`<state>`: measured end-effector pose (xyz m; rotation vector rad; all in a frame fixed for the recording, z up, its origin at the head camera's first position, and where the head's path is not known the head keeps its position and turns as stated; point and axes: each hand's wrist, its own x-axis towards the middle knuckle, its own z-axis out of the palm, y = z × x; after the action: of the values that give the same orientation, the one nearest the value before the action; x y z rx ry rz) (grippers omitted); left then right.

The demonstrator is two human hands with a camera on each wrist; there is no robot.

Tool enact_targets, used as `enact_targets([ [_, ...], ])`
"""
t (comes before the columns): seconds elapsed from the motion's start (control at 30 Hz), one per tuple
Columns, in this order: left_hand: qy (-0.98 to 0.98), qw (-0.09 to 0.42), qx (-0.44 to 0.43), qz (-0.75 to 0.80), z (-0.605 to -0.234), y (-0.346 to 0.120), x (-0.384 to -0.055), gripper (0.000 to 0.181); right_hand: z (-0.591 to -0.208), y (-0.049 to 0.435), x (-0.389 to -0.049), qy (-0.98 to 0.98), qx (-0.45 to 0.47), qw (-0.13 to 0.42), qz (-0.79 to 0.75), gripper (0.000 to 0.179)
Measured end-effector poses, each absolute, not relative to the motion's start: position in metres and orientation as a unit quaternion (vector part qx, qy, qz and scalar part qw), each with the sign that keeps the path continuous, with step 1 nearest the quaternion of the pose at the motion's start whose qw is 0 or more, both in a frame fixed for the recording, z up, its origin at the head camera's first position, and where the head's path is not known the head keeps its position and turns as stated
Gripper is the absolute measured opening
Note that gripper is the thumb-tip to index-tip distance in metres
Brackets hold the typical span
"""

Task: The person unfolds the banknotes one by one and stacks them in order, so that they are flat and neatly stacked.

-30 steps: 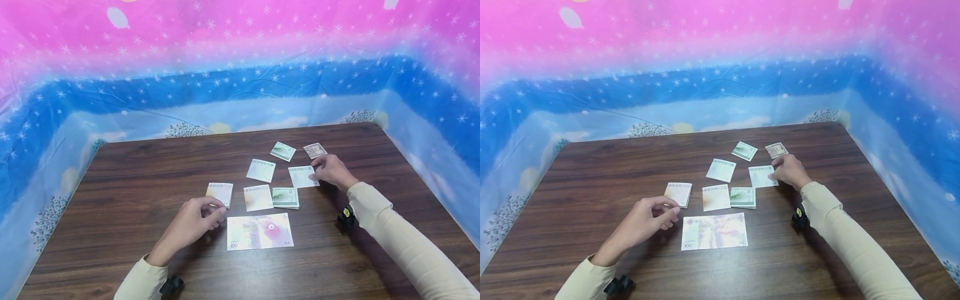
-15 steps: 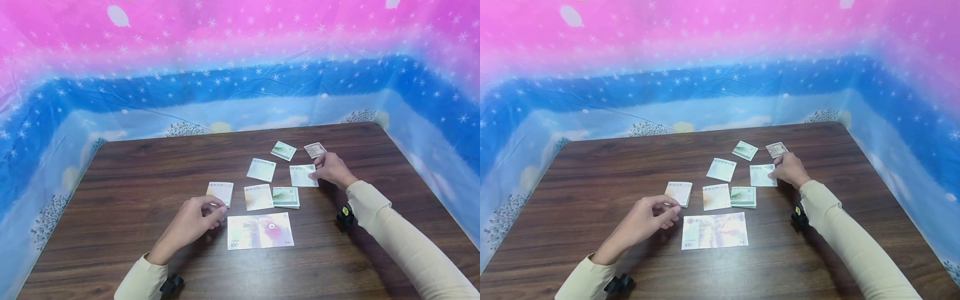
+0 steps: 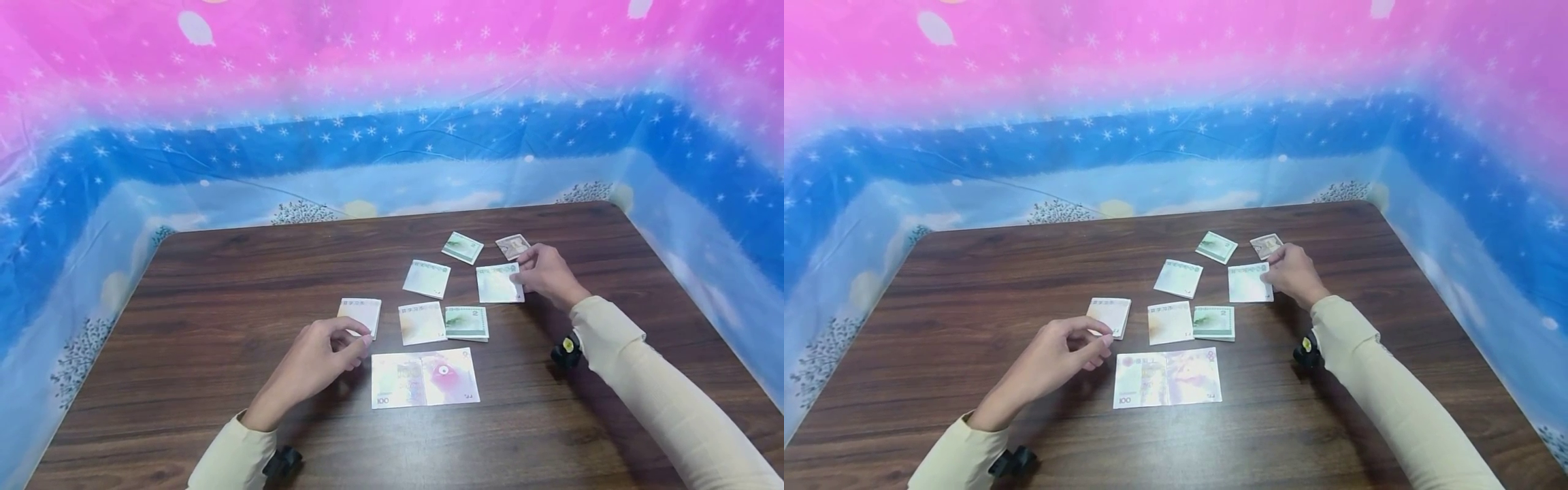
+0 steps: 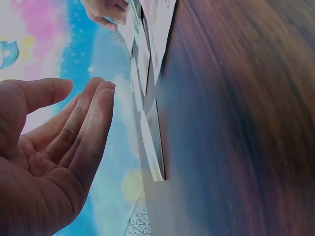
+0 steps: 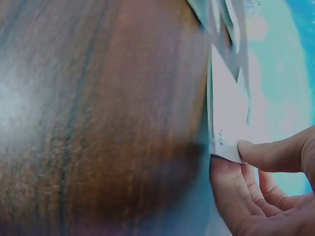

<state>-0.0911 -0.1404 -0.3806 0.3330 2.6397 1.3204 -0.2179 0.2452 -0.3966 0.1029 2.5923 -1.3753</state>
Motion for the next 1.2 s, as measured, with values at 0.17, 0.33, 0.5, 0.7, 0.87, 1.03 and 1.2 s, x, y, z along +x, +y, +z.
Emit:
enact_targets([
  [0.17,0.878,0.079,0.108,0.46,-0.379,-0.137,-0.091,0.016,-0.391,0.246,-0.217,0.856,0.053,0.098,-0.506,0.042],
  [0.33,0.861,0.083,0.107,0.49,-0.377,-0.136,-0.09,0.021,-0.38,0.248,-0.212,0.852,0.046,0.101,-0.511,0.04],
  [0.5,0.851,0.09,0.111,0.506,-0.374,-0.133,-0.089,0.023,-0.373,0.247,-0.203,0.852,0.055,0.112,-0.509,0.043],
  [0.7,0.842,0.083,0.12,0.52,-0.374,-0.127,-0.087,0.021,-0.37,0.238,-0.186,0.833,0.049,0.142,-0.533,0.044],
  [0.87,0.833,0.085,0.138,0.528,-0.373,-0.12,-0.085,0.02,-0.373,0.226,-0.174,0.795,0.034,0.164,-0.583,0.037],
  [1.03,0.829,0.087,0.156,0.53,-0.374,-0.111,-0.084,0.019,-0.379,0.211,-0.164,0.773,0.021,0.183,-0.607,0.039],
  [1.2,0.824,0.089,0.162,0.535,-0.376,-0.101,-0.083,0.021,-0.386,0.194,-0.154,0.761,0.012,0.201,-0.616,0.039],
])
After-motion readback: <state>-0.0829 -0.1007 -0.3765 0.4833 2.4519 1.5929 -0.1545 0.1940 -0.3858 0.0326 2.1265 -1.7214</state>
